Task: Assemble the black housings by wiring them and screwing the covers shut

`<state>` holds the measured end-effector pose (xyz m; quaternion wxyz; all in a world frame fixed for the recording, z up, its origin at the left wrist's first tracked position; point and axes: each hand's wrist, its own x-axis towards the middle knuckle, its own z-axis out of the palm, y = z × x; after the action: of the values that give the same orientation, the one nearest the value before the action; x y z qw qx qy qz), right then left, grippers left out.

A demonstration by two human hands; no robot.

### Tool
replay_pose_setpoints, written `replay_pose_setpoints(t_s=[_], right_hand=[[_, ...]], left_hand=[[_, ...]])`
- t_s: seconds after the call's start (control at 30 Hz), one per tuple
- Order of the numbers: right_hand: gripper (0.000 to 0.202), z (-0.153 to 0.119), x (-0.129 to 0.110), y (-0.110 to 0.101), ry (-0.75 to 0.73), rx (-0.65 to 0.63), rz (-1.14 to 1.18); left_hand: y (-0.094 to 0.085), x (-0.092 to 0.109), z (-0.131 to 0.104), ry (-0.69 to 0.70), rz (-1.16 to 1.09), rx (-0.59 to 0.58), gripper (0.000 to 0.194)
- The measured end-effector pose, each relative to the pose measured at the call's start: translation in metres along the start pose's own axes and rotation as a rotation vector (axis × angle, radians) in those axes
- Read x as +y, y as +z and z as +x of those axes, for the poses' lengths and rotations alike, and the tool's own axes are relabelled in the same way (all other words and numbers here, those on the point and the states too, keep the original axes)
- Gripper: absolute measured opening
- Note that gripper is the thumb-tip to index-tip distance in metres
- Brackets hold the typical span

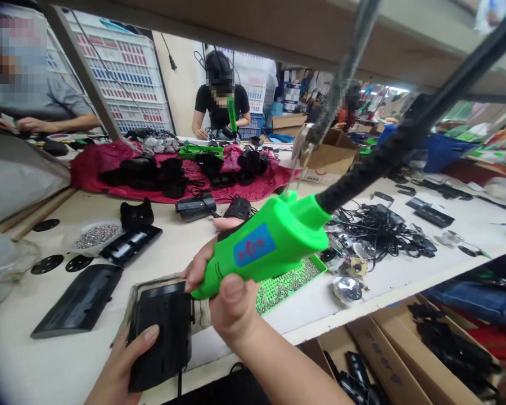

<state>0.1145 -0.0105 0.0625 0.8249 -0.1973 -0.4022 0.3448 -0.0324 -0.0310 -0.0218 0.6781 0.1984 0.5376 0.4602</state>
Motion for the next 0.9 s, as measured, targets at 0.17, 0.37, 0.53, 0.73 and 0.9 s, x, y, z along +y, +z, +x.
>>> replay_pose_setpoints(t_s=[0.17, 0.37, 0.53, 0.73, 0.9], right_hand=[[0.05, -0.009, 0.018, 0.0, 0.082, -0.087, -0.043], [0.047, -0.007, 0.035, -0.006, 0.029, -0.073, -0.038], [0.046, -0.002, 0.026, -0.008, 0.034, -0.035, -0.03], [0.048, -0.003, -0.022, 0.009, 0.03, -0.055, -0.079], [0.042, -0.009, -0.02, 0.029, 0.045, -0.167, -0.057]], left_hand=[[0.01, 0.002, -0.004, 0.026, 0.0, -0.018, 0.092], [0.013, 0.003, -0.005, 0.069, 0.021, -0.008, 0.092], [0.011, -0.002, -0.003, 0.102, 0.063, -0.015, 0.078], [0.016, 0.0, -0.003, 0.102, 0.107, -0.065, 0.079], [0.021, 0.003, -0.003, 0.183, 0.149, -0.047, 0.074]])
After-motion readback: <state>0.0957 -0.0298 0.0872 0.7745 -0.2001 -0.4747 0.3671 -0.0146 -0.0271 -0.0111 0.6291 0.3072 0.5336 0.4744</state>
